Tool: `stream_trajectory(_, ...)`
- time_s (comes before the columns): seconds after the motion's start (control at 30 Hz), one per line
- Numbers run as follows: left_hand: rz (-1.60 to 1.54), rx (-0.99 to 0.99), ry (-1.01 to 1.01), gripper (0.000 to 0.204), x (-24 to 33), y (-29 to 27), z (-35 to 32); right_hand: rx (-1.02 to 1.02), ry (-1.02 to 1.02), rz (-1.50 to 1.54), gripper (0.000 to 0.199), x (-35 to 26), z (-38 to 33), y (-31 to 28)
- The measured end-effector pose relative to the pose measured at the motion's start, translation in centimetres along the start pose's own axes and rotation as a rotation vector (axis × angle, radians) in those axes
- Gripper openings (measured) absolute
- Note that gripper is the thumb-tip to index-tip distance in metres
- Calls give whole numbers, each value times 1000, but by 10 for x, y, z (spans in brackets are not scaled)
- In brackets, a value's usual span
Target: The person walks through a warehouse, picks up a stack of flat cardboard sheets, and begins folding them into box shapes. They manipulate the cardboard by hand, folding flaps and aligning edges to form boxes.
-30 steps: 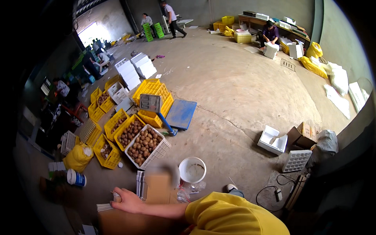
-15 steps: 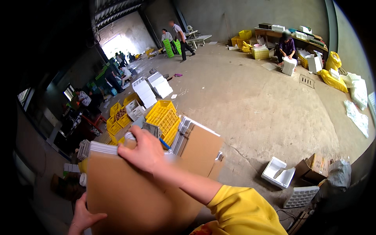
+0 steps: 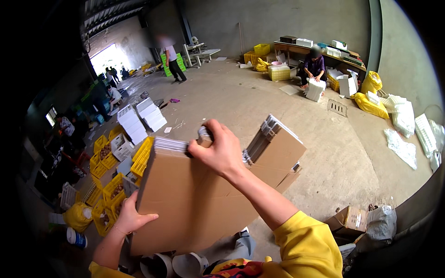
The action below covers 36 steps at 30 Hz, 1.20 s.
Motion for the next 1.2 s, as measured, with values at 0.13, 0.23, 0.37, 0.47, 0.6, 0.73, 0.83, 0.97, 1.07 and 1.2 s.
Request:
stream_trajectory(0.13,66,-59,168,66,-1,48,113,120,64,-87,39,84,44,-34)
stream_trajectory(0.23,98,-122,203,66,-3,75,194,207,107,-101,36,137,81,-54)
stream_trajectory(0.37,138,-181,260,64,8,100,293,294,164,-81,30,203,131,-72)
stream_trajectory(0.47,164,-253,285,66,16,133,375,348,170,-22,23,259,171,-90)
stream_trajectory(0.6,198,-366,235,66,5,161,466,342,113,18,17,318,233,-83)
stream_trajectory(0.73,173,-414,183,63,-8,178,563,320,218,-28,19,397,303,-72)
stream_trajectory(0.83,184,-417,131,66,-16,177,628,282,164,-50,19,430,366,-58)
stream_trajectory(0.97,224,-424,85,67,-25,184,718,284,169,-20,20,483,447,-45)
stream_trajectory(1.07,154,-305,166,68,-36,187,797,281,92,-22,19,518,515,-38)
stream_trajectory(1.2,165,-402,182,65,-36,211,895,342,111,-28,18,595,579,-40)
Point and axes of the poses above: each hand's wrist, its own z-axis towards the middle knuckle, its own y-axis out of the palm, x = y × z, the point moved 9 cm from there along z, towards the middle knuckle, and after that the axes turned 5 degrees about -y, right-handed, at the moved point
